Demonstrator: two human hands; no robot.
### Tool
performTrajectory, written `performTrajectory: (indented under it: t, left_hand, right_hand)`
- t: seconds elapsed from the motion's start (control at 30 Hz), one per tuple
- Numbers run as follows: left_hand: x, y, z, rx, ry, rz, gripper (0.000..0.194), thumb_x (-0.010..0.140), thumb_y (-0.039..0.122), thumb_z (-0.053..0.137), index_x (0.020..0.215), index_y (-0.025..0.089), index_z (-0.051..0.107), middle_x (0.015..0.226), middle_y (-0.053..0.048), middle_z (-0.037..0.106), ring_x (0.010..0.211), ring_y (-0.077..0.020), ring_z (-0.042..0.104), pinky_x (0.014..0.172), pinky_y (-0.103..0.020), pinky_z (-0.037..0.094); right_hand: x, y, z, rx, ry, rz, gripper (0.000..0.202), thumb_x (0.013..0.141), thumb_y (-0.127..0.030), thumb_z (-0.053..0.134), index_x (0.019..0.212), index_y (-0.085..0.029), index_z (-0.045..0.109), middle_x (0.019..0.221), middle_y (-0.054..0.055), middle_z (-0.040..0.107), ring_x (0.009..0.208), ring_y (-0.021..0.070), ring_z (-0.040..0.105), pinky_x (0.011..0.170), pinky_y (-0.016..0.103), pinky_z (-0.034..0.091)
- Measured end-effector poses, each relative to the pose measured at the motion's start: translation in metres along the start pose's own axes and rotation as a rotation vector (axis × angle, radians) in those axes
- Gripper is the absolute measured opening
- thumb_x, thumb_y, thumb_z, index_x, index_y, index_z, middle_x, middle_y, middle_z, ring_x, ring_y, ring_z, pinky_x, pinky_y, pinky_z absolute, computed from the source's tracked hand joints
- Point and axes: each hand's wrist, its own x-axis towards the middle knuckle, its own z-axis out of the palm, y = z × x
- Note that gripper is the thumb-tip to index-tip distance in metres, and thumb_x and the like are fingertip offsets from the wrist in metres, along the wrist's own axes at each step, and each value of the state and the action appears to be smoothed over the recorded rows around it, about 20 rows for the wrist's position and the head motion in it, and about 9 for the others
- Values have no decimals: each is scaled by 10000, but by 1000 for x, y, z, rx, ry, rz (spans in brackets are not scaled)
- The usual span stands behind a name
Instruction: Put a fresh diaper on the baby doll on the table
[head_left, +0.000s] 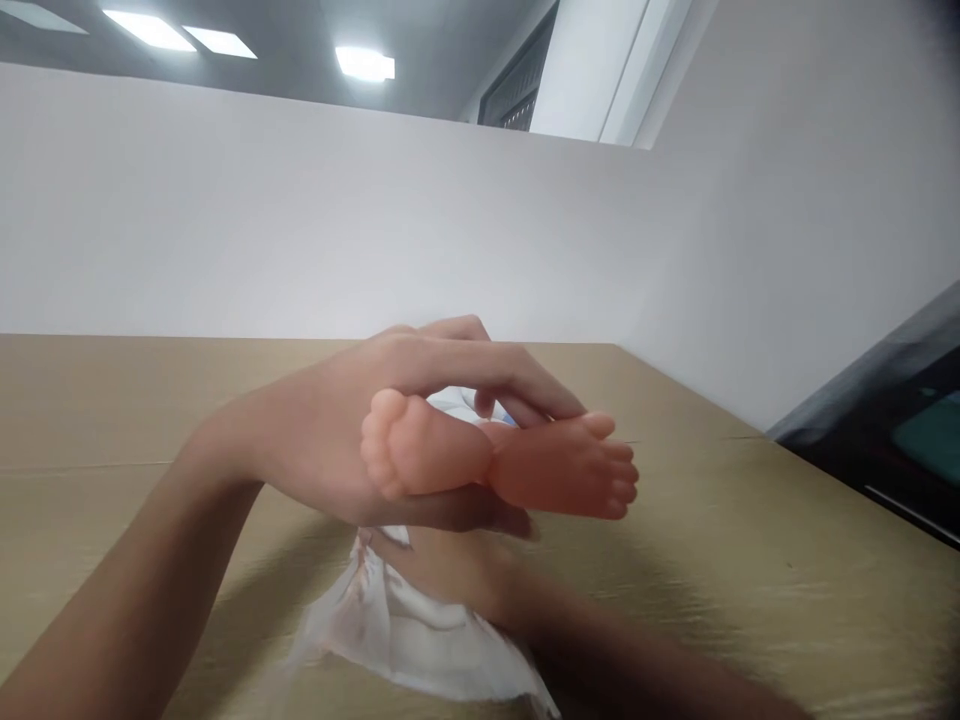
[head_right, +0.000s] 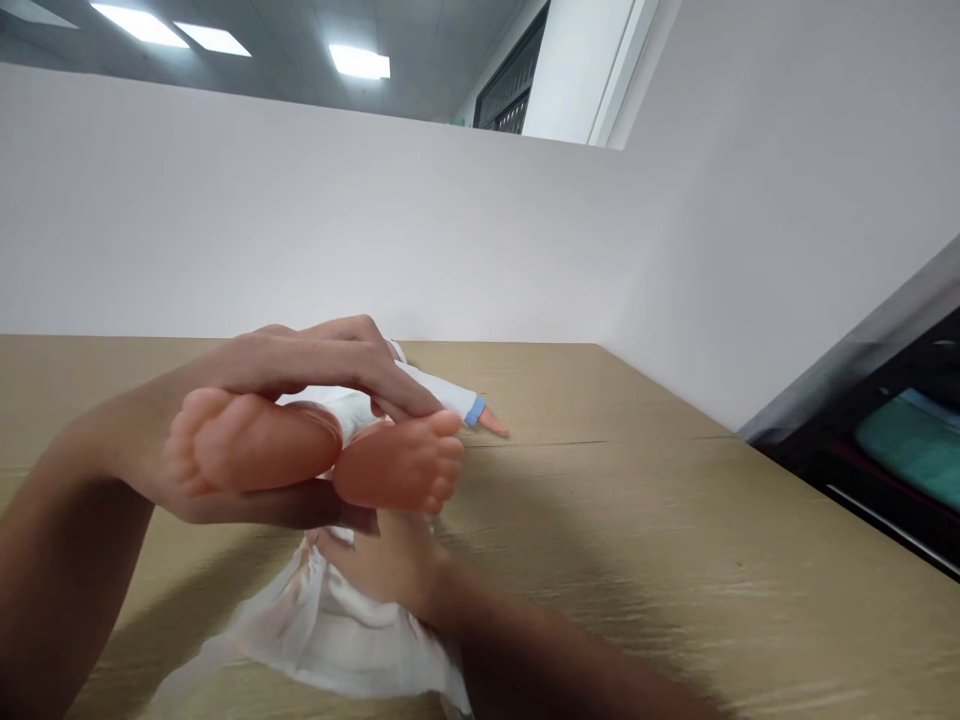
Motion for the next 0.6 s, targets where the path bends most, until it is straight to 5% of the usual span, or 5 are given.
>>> performTrajectory:
  t: [0.23, 0.4, 0.6]
  left_hand:
    - [-1, 0, 1, -16, 11, -20, 377, 920, 287, 800, 1293, 300, 750, 1302, -22, 791, 1128, -254, 746, 967, -350, 601]
    - [-1, -2, 2, -17, 18, -16, 372, 930, 309, 809, 1294, 281, 735, 1264, -6, 792, 1127, -231, 747, 1011, -322, 580]
    - [0, -2, 1, -13, 16, -28, 391, 887, 348, 844, 1265, 357, 742, 1249, 15, 807, 1114, -267, 754, 964, -386, 618]
  right_hand:
    - [-4, -10, -15, 32, 14, 83, 297, 976, -479, 749, 1164, -249, 748, 1223, 33, 801, 1161, 343, 713, 1139, 429, 519]
    - [-7, -14, -13, -14, 19, 140, 527, 934, -546, 768, 1340, -215, 708, 1237, 106, 785, 1074, 376, 730, 1057, 462, 574]
    - [-1, -18, -23, 81, -1, 95, 283, 934, -450, 801, 1103, -237, 722, 1092, 20, 804, 1047, 290, 735, 1035, 350, 570]
